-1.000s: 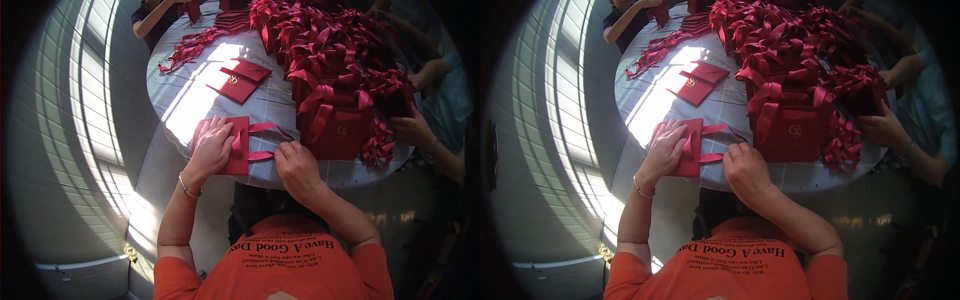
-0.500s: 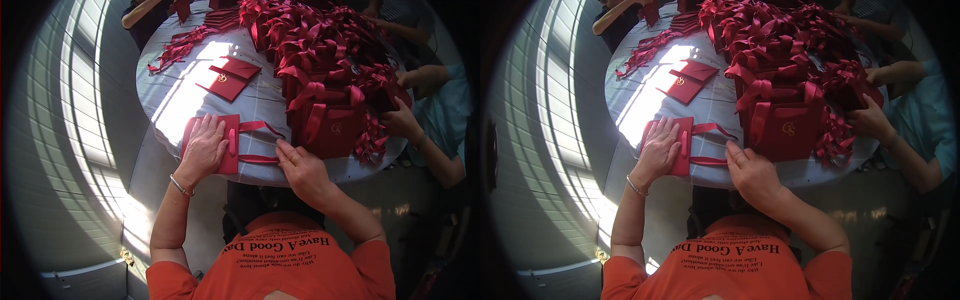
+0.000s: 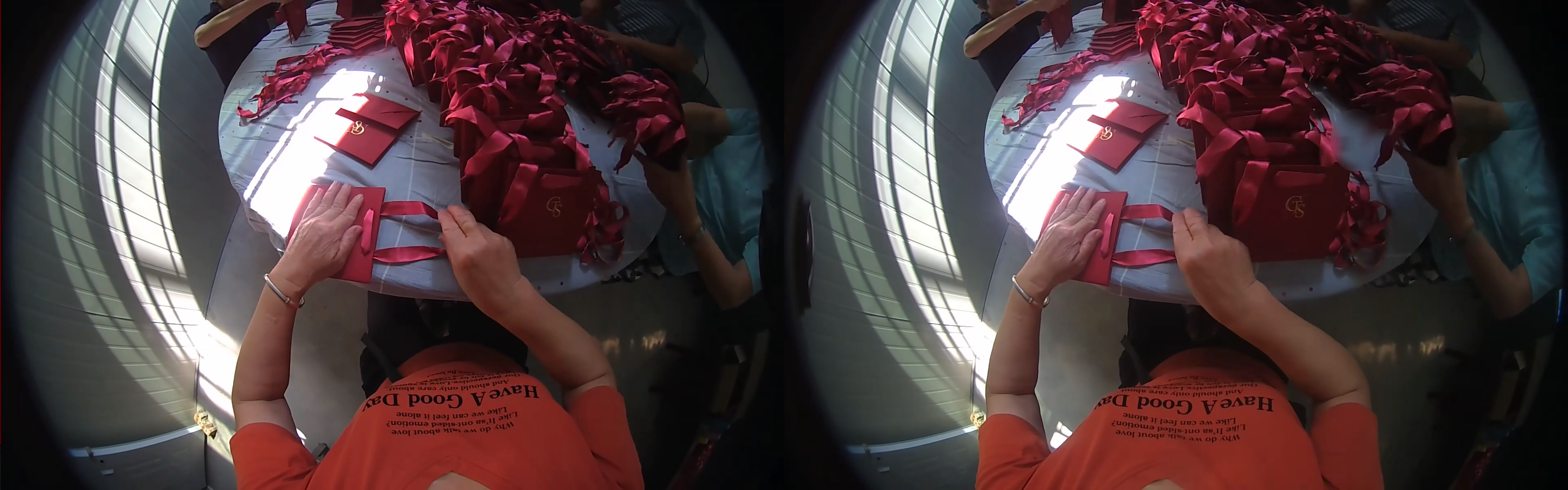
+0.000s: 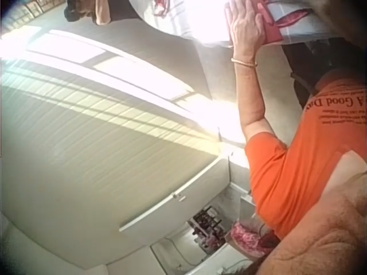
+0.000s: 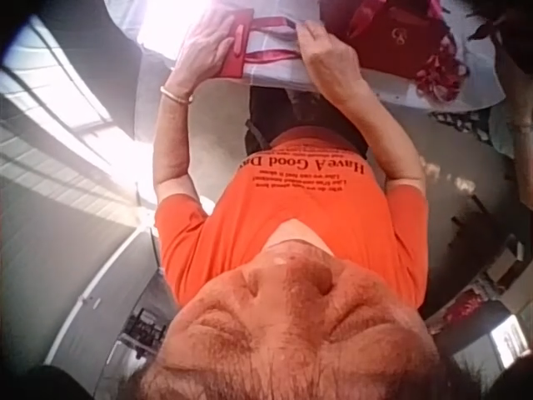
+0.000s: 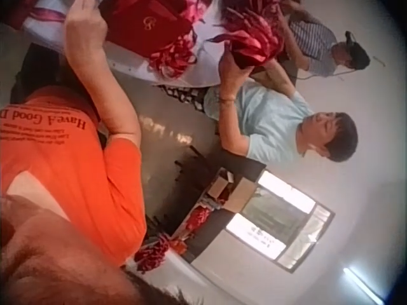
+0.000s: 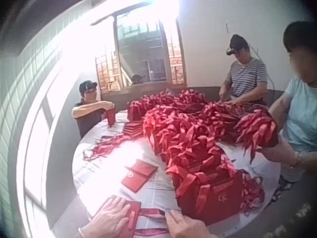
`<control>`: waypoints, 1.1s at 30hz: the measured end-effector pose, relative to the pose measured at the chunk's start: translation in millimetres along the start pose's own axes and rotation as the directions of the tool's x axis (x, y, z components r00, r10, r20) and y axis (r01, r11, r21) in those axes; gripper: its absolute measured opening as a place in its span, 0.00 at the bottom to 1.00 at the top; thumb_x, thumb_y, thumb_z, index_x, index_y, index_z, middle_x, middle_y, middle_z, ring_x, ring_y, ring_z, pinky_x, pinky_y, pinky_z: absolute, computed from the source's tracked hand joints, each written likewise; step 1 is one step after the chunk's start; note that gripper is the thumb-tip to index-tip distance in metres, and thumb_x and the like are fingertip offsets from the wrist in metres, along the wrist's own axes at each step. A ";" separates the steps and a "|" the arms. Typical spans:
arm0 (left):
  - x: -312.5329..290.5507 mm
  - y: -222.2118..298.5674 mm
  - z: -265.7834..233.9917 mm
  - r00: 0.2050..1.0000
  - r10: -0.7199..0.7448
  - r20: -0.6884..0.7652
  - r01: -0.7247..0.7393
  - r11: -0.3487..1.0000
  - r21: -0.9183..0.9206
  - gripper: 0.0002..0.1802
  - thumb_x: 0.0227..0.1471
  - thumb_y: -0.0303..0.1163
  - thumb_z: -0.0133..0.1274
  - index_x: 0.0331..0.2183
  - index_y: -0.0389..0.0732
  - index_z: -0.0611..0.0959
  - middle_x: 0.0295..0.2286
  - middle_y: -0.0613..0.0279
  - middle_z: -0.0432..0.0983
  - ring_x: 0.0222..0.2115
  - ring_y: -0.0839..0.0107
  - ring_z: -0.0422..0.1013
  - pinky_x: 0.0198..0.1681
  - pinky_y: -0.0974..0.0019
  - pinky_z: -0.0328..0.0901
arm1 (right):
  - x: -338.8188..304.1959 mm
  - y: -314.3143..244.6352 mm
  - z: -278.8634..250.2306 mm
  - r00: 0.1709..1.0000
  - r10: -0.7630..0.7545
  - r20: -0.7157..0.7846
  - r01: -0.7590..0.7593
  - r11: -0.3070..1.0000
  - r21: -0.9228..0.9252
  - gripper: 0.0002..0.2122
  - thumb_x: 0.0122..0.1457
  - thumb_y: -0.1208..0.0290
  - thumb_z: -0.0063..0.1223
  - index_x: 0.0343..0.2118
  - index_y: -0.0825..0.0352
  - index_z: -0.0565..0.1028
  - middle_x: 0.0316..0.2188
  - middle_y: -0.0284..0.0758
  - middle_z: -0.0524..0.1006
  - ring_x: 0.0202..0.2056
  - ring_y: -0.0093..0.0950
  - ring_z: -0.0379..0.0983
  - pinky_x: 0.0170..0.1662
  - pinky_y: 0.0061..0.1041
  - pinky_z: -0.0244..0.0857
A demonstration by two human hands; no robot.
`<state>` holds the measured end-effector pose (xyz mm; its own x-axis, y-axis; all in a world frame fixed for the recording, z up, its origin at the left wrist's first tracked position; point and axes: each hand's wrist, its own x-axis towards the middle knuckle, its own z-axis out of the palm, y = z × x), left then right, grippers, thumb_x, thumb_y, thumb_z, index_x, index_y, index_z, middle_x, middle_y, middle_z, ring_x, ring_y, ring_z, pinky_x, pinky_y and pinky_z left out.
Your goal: The person assembles gift bags by threading ribbon handles through the pre-cut holes on the bags by hand and stacking them on the table.
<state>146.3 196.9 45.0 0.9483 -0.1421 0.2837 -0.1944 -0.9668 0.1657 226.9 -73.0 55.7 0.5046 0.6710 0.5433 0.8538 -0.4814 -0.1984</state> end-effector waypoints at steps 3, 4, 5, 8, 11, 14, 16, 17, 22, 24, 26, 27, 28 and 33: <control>-0.7 1.9 -0.4 1.000 -0.017 0.002 0.017 1.000 0.006 0.27 0.60 0.39 0.46 0.55 0.31 0.73 0.58 0.37 0.62 0.63 0.45 0.55 0.67 0.49 0.46 | 9.5 -5.8 9.0 0.999 -0.022 -0.036 0.023 0.999 0.042 0.12 0.50 0.75 0.63 0.38 0.68 0.79 0.42 0.39 0.77 0.35 0.35 0.79 0.36 0.30 0.75; -1.2 1.4 -0.8 1.000 -0.022 0.010 0.022 1.000 0.002 0.27 0.60 0.39 0.45 0.55 0.32 0.73 0.58 0.37 0.62 0.63 0.45 0.54 0.67 0.49 0.46 | 8.7 -10.1 2.3 0.998 -0.067 0.001 0.065 0.984 0.166 0.11 0.50 0.74 0.63 0.38 0.68 0.79 0.40 0.38 0.77 0.36 0.35 0.78 0.36 0.30 0.75; -0.7 1.5 -0.4 0.999 -0.031 0.008 0.031 0.999 0.004 0.27 0.60 0.39 0.45 0.55 0.32 0.73 0.58 0.37 0.62 0.63 0.45 0.54 0.67 0.49 0.46 | 7.7 -13.9 -2.9 0.993 -0.114 0.035 0.099 0.953 0.286 0.10 0.50 0.73 0.63 0.37 0.67 0.79 0.39 0.37 0.77 0.36 0.34 0.78 0.36 0.30 0.74; -0.6 0.3 1.0 0.999 -0.036 0.003 0.036 0.999 -0.009 0.27 0.61 0.40 0.45 0.56 0.33 0.73 0.59 0.38 0.62 0.63 0.46 0.54 0.67 0.50 0.45 | 4.4 -19.7 9.7 0.996 -0.085 0.034 0.075 0.971 0.226 0.08 0.50 0.73 0.63 0.33 0.67 0.79 0.34 0.35 0.76 0.37 0.33 0.76 0.36 0.30 0.73; -0.7 -0.9 1.1 0.999 -0.032 0.009 0.032 0.999 -0.012 0.27 0.61 0.40 0.45 0.56 0.34 0.73 0.59 0.38 0.62 0.63 0.47 0.54 0.68 0.51 0.45 | 5.9 -18.2 19.5 0.988 -0.152 0.032 0.144 0.975 0.168 0.07 0.49 0.73 0.64 0.29 0.66 0.77 0.31 0.34 0.75 0.34 0.32 0.74 0.34 0.30 0.72; -1.0 -0.4 0.1 0.999 -0.040 0.014 0.040 0.999 -0.006 0.27 0.61 0.41 0.45 0.56 0.34 0.74 0.59 0.39 0.62 0.64 0.47 0.54 0.68 0.51 0.45 | 8.0 -12.6 19.3 0.966 -0.255 0.029 0.250 0.961 0.118 0.06 0.48 0.74 0.63 0.27 0.65 0.76 0.28 0.34 0.74 0.31 0.32 0.72 0.32 0.30 0.70; -1.5 0.1 0.1 0.999 -0.035 0.017 0.035 0.999 0.004 0.28 0.60 0.41 0.46 0.56 0.34 0.73 0.59 0.39 0.62 0.64 0.47 0.54 0.68 0.51 0.45 | 5.7 -11.5 15.4 0.969 -0.246 0.031 0.240 0.962 0.128 0.06 0.48 0.74 0.63 0.27 0.65 0.76 0.28 0.34 0.74 0.31 0.32 0.72 0.32 0.30 0.70; -0.8 1.5 -0.4 0.999 -0.037 0.013 0.037 0.999 0.007 0.28 0.60 0.41 0.46 0.56 0.34 0.73 0.59 0.39 0.62 0.64 0.47 0.54 0.68 0.51 0.45 | 4.8 -10.8 13.0 0.971 -0.239 0.031 0.232 0.963 0.139 0.06 0.48 0.74 0.63 0.27 0.65 0.76 0.28 0.34 0.74 0.31 0.32 0.72 0.32 0.29 0.70; 0.8 2.6 0.4 0.999 -0.031 0.005 0.031 0.999 -0.011 0.28 0.60 0.42 0.47 0.55 0.34 0.74 0.59 0.39 0.62 0.63 0.47 0.54 0.67 0.51 0.46 | 0.2 -7.3 2.1 0.988 -0.140 0.070 0.125 0.975 0.185 0.06 0.47 0.75 0.64 0.28 0.66 0.77 0.30 0.36 0.75 0.33 0.33 0.73 0.34 0.31 0.70; -0.1 1.8 0.6 1.000 -0.024 -0.005 0.024 1.000 -0.016 0.28 0.59 0.41 0.48 0.55 0.33 0.74 0.59 0.39 0.62 0.63 0.47 0.54 0.67 0.51 0.46 | -2.9 -3.7 -11.0 0.993 -0.101 0.060 0.086 0.975 0.205 0.06 0.47 0.75 0.64 0.29 0.66 0.77 0.31 0.36 0.76 0.33 0.34 0.74 0.35 0.32 0.71; -1.5 1.4 0.6 1.000 -0.021 -0.017 0.021 1.000 -0.019 0.28 0.59 0.41 0.49 0.55 0.33 0.75 0.58 0.39 0.63 0.63 0.46 0.55 0.67 0.51 0.46 | -13.9 -0.9 -26.6 0.995 -0.059 0.076 0.044 0.982 0.183 0.09 0.47 0.75 0.64 0.32 0.67 0.78 0.34 0.37 0.77 0.35 0.35 0.75 0.37 0.32 0.72; -2.6 1.4 0.1 0.999 -0.033 -0.035 0.030 0.998 -0.059 0.27 0.58 0.40 0.50 0.54 0.33 0.75 0.58 0.38 0.63 0.63 0.45 0.55 0.67 0.50 0.47 | -20.1 0.8 -31.1 0.995 -0.060 0.076 0.045 0.983 0.179 0.09 0.47 0.75 0.64 0.32 0.67 0.78 0.34 0.37 0.77 0.35 0.35 0.75 0.37 0.32 0.72; -4.1 1.7 -0.7 0.998 -0.046 -0.052 0.041 0.994 -0.098 0.27 0.57 0.39 0.51 0.54 0.32 0.75 0.57 0.37 0.64 0.62 0.45 0.56 0.67 0.50 0.47 | -26.8 1.8 -34.9 0.996 -0.054 0.069 0.041 0.982 0.183 0.10 0.47 0.76 0.65 0.34 0.68 0.78 0.35 0.38 0.77 0.34 0.35 0.75 0.36 0.31 0.72; -8.6 12.5 -10.4 0.986 -0.161 -0.045 0.156 0.983 -0.102 0.27 0.56 0.38 0.53 0.54 0.31 0.75 0.57 0.35 0.64 0.63 0.44 0.54 0.67 0.49 0.45 | -48.1 -9.9 -35.7 0.996 -0.026 0.090 -0.009 0.928 0.372 0.11 0.50 0.77 0.65 0.37 0.70 0.78 0.36 0.39 0.77 0.30 0.33 0.76 0.33 0.29 0.72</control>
<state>133.1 188.3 54.4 0.9549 0.0250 0.2958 -0.0692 -0.9503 0.3036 189.7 -120.7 60.7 0.4915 0.7316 0.4723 0.8356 -0.2436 -0.4924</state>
